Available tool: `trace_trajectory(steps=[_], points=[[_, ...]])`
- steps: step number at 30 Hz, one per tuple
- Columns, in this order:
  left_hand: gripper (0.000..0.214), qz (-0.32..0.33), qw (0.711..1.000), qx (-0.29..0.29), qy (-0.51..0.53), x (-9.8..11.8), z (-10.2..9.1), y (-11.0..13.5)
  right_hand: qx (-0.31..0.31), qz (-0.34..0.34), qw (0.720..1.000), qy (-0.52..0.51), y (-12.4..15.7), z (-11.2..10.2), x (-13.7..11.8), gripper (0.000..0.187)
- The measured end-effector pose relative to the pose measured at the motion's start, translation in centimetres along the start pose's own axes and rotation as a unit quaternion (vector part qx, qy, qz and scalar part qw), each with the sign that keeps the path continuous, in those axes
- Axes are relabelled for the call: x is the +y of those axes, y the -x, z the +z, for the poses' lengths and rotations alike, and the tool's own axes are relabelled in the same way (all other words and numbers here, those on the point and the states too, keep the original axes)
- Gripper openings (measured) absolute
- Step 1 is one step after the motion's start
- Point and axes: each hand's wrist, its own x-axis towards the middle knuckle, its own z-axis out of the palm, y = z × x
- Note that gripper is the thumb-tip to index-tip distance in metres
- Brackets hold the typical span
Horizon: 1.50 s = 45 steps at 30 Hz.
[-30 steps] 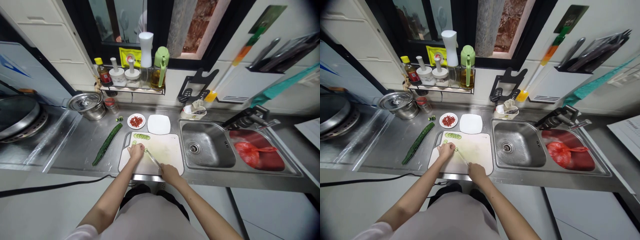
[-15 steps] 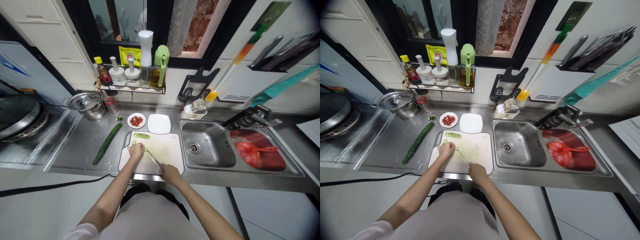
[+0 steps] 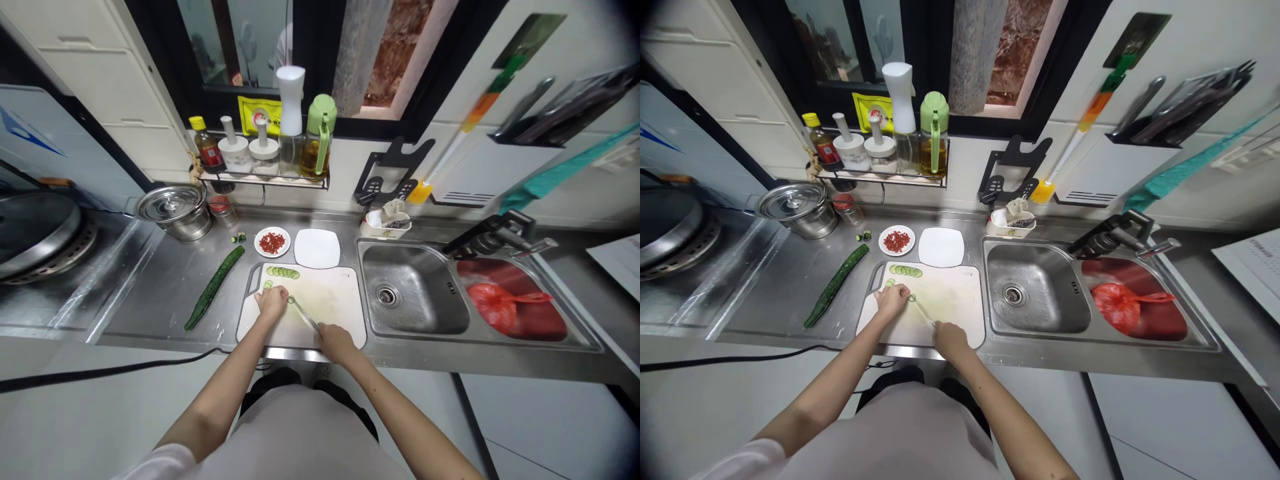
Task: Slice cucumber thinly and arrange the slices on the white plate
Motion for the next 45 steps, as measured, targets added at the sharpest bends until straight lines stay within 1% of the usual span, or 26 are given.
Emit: trace_trajectory(steps=[4, 6, 8, 10, 11, 14, 15, 17, 19, 22, 26, 28, 30, 32, 34, 37, 40, 42, 45], points=[[0.023, 0.006, 1.000, 0.012, -0.019, 0.1, 0.1, 0.4, 0.002, -0.003, 1.000, -0.020, 0.6, 0.1, 1.3, 0.029], [0.025, 0.014, 0.999, 0.020, -0.027, 0.1, 0.2, 0.6, 0.012, -0.008, 0.998, -0.056, 0.7, 0.1, 2.6, 0.029], [0.021, 0.027, 0.999, 0.024, -0.029, 0.1, 0.4, 0.9, 0.027, -0.005, 0.994, -0.110, 0.5, 0.2, 4.1, 0.028], [0.018, 0.039, 0.999, 0.023, -0.031, 0.2, 0.6, 1.2, 0.050, 0.020, 0.984, -0.169, -0.1, 0.2, 5.8, 0.031], [0.019, 0.045, 0.998, 0.023, -0.032, 0.2, 0.7, 1.4, 0.066, 0.047, 0.978, -0.192, -0.4, 0.2, 6.7, 0.032], [0.018, 0.058, 0.998, 0.028, -0.030, 0.5, 1.0, 1.9, 0.142, 0.143, 0.951, -0.232, -1.7, 0.3, 9.1, 0.038], [0.015, 0.059, 0.998, 0.029, -0.025, 0.5, 1.0, 2.0, 0.167, 0.164, 0.943, -0.237, -2.0, 0.4, 9.8, 0.039], [0.011, 0.057, 0.998, 0.027, -0.009, 0.6, 1.0, 2.3, 0.195, 0.190, 0.931, -0.244, -2.5, 0.5, 11.0, 0.038], [0.009, 0.046, 0.999, 0.026, 0.012, 0.4, 0.8, 2.4, 0.198, 0.199, 0.927, -0.248, -2.7, 0.7, 11.7, 0.038], [0.009, 0.008, 0.998, 0.044, 0.040, -0.6, -0.2, 2.2, 0.189, 0.202, 0.929, -0.245, -2.6, 1.0, 11.9, 0.037], [0.016, -0.050, 0.995, 0.069, 0.043, -2.8, -1.8, 1.7, 0.182, 0.201, 0.931, -0.245, -2.6, 1.1, 11.6, 0.035], [0.021, -0.061, 0.994, 0.085, 0.025, -3.6, -2.3, 1.5, 0.187, 0.199, 0.929, -0.251, -2.7, 1.2, 11.5, 0.034], [0.027, -0.060, 0.991, 0.116, 0.000, -3.8, -2.4, 1.2, 0.194, 0.198, 0.926, -0.256, -2.8, 1.2, 11.5, 0.034], [0.032, -0.042, 0.988, 0.145, -0.018, -3.2, -2.2, 0.8, 0.195, 0.196, 0.925, -0.261, -2.9, 1.3, 11.6, 0.036], [0.033, -0.007, 0.988, 0.151, -0.021, -2.0, -1.6, 0.2, 0.196, 0.193, 0.925, -0.263, -3.0, 1.4, 11.8, 0.037], [0.035, 0.049, 0.990, 0.133, -0.018, 0.3, -0.7, -1.2, 0.199, 0.194, 0.925, -0.259, -3.1, 1.6, 11.9, 0.034], [0.036, 0.079, 0.990, 0.116, -0.026, 1.9, 0.0, -2.7, 0.202, 0.196, 0.924, -0.258, -3.2, 1.8, 12.0, 0.031], [0.035, 0.092, 0.989, 0.112, -0.037, 2.5, 0.3, -3.4, 0.200, 0.196, 0.924, -0.262, -3.2, 1.8, 12.1, 0.031], [0.033, 0.109, 0.987, 0.110, -0.052, 2.6, 0.7, -4.1, 0.193, 0.197, 0.924, -0.264, -3.2, 1.8, 12.1, 0.031]])
